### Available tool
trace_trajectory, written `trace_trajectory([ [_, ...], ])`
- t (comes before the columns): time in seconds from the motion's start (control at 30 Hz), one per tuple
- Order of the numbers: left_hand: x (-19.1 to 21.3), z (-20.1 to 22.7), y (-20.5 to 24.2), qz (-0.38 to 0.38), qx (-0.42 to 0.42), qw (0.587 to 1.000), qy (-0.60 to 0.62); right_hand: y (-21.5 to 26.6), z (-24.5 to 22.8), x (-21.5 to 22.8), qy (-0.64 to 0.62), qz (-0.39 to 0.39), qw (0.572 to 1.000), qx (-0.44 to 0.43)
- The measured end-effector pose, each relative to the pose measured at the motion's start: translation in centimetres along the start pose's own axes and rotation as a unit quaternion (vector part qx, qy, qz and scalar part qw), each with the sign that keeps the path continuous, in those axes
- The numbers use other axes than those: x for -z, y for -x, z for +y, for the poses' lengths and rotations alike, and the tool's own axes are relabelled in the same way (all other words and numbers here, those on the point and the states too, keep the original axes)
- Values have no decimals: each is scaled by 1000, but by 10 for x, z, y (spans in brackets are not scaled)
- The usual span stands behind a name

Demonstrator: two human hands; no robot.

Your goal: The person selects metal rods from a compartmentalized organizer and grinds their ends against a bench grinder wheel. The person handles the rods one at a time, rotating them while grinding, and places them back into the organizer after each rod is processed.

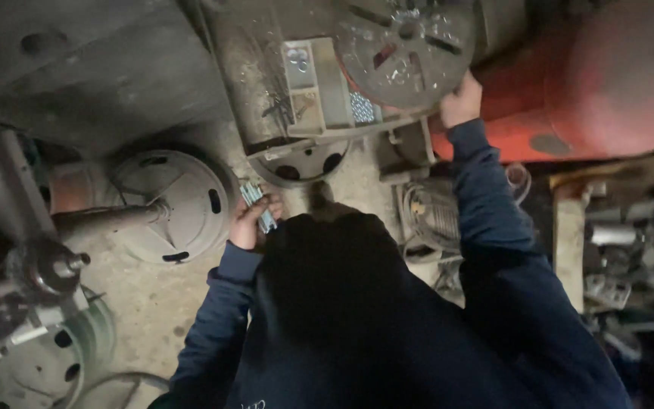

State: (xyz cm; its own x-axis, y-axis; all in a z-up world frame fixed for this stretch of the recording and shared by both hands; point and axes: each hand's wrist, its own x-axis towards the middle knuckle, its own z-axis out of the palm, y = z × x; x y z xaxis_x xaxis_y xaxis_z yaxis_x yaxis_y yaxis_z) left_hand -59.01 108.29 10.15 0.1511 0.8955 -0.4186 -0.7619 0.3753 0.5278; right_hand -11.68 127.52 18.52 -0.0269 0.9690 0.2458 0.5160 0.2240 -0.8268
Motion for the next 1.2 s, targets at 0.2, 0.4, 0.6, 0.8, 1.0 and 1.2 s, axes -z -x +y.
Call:
trace_trajectory([
  [0.2, -29, 7, -7, -15, 30, 999, -15, 95, -132, -72, 143, 196, 970, -2],
  [0.4, -63, 10, -8, -85, 47, 995, 29, 153, -219, -165, -12, -86, 994, -73],
  [0.6, -78, 13, -16, -78, 32, 996, 14, 137, -250, -170, 133, -95, 987, 10],
  [0.8, -87, 4, -10, -62, 126, 982, 128, 122, -241, -152, 173, -202, 957, 117],
  [1.0, -49, -39, -11, -146, 126, 981, 30, 105, -252, -134, 170, -231, 930, 229],
  [1.2, -28, -51, -12, -288, -300, 699, -581, 117, -223, -125, 106, -308, 912, 248],
])
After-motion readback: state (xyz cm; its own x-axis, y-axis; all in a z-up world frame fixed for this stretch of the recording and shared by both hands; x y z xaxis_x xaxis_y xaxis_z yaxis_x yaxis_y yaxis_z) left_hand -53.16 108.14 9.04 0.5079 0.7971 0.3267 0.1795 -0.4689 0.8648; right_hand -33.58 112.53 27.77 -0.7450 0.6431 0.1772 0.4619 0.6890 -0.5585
